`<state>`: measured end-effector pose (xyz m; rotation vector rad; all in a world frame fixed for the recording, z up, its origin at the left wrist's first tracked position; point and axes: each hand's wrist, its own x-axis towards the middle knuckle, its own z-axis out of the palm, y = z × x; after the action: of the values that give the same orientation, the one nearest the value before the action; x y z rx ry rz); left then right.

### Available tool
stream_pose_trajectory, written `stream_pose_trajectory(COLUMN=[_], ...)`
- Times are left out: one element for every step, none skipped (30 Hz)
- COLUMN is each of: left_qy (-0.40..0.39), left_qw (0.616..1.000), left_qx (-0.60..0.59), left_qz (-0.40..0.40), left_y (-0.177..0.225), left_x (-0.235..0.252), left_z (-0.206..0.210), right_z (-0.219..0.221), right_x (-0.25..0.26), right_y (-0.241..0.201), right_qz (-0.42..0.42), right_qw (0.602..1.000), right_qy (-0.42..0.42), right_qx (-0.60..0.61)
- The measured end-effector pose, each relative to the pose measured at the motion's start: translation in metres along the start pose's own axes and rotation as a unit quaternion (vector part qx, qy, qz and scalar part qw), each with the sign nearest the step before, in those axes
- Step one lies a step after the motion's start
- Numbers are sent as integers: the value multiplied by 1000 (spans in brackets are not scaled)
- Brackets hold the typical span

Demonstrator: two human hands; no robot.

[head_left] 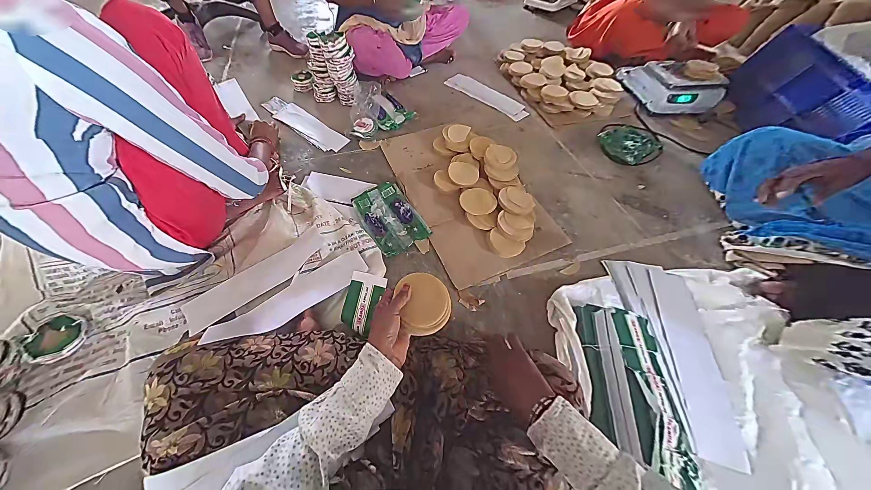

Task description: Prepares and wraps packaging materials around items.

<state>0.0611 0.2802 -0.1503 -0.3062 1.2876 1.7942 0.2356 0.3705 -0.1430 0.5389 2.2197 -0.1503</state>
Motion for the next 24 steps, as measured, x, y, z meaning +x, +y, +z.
stream_pose_trajectory(left_qy=[-1,2,4,4,0,-4,-3,-4,-6,-5,-9,-13,-17,-25,-48,-82,-124,-166,-194,-215,-229,-221,-193,-156], left_qw=[1000,1000,1000,1000,1000,1000,1000,999,998,997,994,990,985,981,976,967,950,926,903,889,887,892,886,863], left_qx=[4,7,8,9,9,15,25,40,54,73,96,118,140,164,191,229,282,339,382,404,397,381,375,382], left_qz=[4,7,11,15,16,15,10,8,13,29,56,82,100,104,92,72,46,24,17,26,52,105,190,293], left_y=[0,0,0,0,-1,-3,-6,-10,-16,-23,-31,-40,-49,-59,-69,-77,-85,-90,-92,-91,-89,-86,-79,-66], left_x=[1,1,1,1,1,2,1,2,5,8,14,21,29,37,43,48,54,57,57,55,52,49,44,40], left_z=[0,-1,0,1,3,9,18,28,38,47,53,56,58,59,58,56,52,49,48,47,45,39,31,19], right_z=[-10,-18,-20,-18,-21,-28,-36,-40,-41,-39,-36,-29,-20,-11,-3,1,2,0,-2,-3,-2,3,9,14], right_x=[-2,-5,-5,2,11,19,26,33,40,46,50,54,58,62,65,66,68,71,74,75,74,74,74,76], right_y=[3,9,15,18,16,13,11,11,12,13,15,18,20,24,28,30,30,29,28,27,27,28,31,34], right_qz=[-34,-67,-99,-119,-121,-118,-122,-126,-122,-112,-97,-83,-67,-44,-14,23,64,97,114,122,121,111,87,63], right_qw=[998,984,942,873,804,747,698,662,647,643,641,642,648,667,704,761,823,876,904,914,909,890,861,832], right_qy=[28,97,204,320,379,386,369,352,352,373,409,445,476,493,484,435,363,285,234,218,237,283,341,389], right_qx=[46,134,247,348,441,528,602,649,665,659,642,619,591,556,519,482,432,376,338,319,322,340,367,391])
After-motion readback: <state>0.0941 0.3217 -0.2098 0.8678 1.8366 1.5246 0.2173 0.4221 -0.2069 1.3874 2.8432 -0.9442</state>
